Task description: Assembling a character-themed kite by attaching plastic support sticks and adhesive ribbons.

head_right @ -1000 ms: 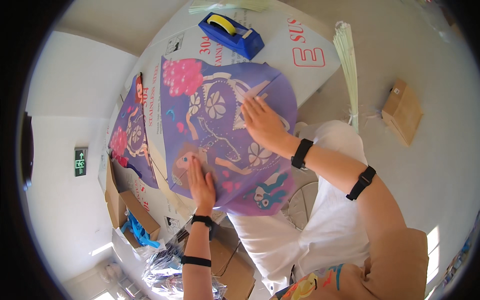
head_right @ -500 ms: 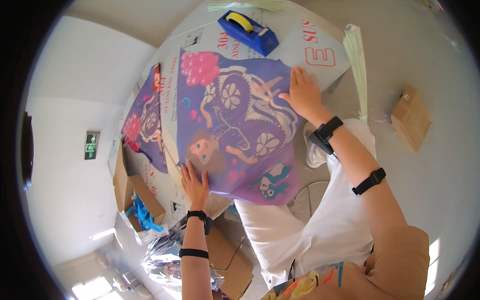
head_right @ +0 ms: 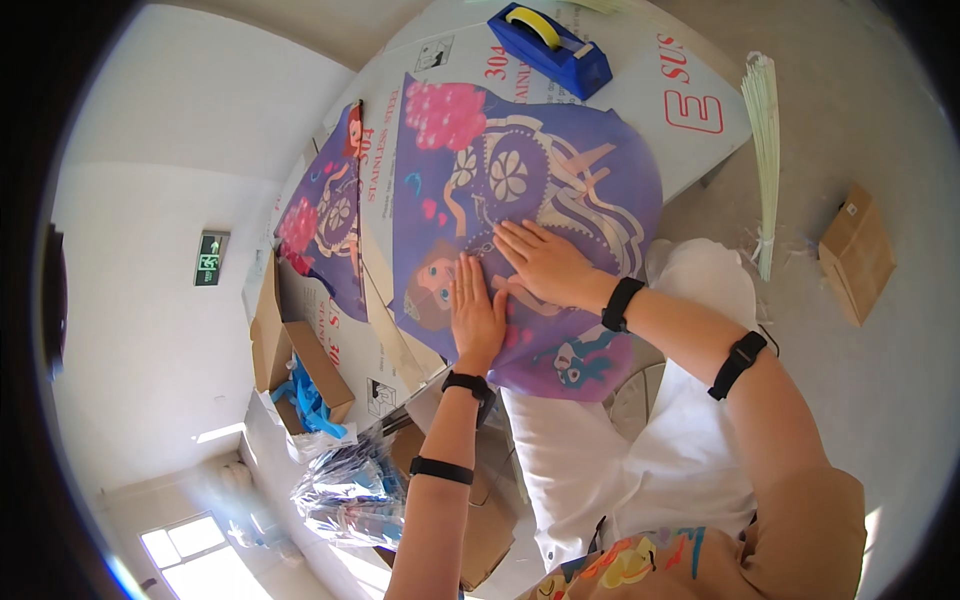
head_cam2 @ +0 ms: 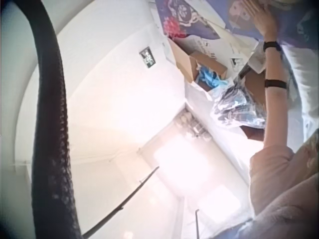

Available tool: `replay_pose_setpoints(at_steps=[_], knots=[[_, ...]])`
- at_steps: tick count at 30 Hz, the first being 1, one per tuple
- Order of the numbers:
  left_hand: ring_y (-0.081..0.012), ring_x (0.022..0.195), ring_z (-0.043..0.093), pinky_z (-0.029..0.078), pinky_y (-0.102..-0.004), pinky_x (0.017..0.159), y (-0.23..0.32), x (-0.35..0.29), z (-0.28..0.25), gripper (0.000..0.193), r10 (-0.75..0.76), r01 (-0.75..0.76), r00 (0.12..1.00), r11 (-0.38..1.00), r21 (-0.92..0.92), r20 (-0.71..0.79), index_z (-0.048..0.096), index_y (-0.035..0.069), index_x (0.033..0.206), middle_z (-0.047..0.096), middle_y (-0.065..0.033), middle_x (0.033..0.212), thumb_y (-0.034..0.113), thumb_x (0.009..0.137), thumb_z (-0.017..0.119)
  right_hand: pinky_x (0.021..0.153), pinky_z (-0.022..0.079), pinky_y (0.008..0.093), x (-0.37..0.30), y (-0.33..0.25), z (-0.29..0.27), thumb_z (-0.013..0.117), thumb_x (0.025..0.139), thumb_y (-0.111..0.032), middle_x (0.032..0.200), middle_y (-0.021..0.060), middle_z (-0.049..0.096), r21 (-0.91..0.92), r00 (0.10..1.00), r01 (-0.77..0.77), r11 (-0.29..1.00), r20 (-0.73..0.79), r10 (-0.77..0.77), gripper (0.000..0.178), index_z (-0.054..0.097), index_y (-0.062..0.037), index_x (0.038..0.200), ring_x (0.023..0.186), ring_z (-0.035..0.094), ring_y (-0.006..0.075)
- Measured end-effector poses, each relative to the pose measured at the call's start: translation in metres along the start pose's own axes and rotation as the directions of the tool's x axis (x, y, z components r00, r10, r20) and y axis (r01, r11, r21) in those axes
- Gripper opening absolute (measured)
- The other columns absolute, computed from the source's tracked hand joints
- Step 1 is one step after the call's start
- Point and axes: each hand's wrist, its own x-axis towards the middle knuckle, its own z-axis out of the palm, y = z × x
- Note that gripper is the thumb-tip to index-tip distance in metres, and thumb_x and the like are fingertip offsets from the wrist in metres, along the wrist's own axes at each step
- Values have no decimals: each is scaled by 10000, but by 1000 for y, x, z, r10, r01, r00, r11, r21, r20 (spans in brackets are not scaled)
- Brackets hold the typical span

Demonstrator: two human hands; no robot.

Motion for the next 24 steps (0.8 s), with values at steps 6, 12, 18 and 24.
replay_pose_setpoints(at_steps=[6, 12, 18, 24], knots=[[-314, 1468, 227, 185, -435, 1192, -68, -37, -11, 659, -169, 167, 986, 983, 71, 15, 215, 4, 1526, 251, -175, 1581, 320, 996, 449, 1176, 236, 415, -45, 80, -32, 520, 960, -440, 1517, 198, 356, -135, 967, -250, 959, -79, 241, 720, 333, 45, 1458, 1435, 300, 295], [-312, 1473, 214, 181, -465, 1183, -87, -46, -5, 639, -331, 350, 933, 927, 139, -140, 234, 12, 1522, 247, -163, 1586, 353, 1014, 420, 1175, 237, 404, -67, 148, -54, 459, 958, -564, 1512, 211, 358, -299, 897, -441, 846, -162, 410, 808, 326, 61, 1453, 1433, 302, 302], [-315, 1477, 197, 181, -463, 1180, -80, -46, 0, 707, -483, 511, 859, 821, 254, -168, 235, 20, 1524, 240, -178, 1585, 465, 1002, 408, 1174, 233, 416, -70, 152, -49, 429, 967, -583, 1513, 213, 357, -324, 913, -407, 854, -170, 371, 815, 318, 59, 1458, 1426, 316, 306], [-313, 1474, 201, 178, -458, 1183, -71, -40, -2, 809, -490, 509, 856, 854, 106, -165, 242, -40, 1501, 254, -194, 1574, 548, 972, 410, 1174, 234, 422, -80, 159, -63, 429, 975, -568, 1526, 199, 343, -389, 904, -424, 818, -131, 406, 794, 298, 34, 1476, 1437, 295, 299]])
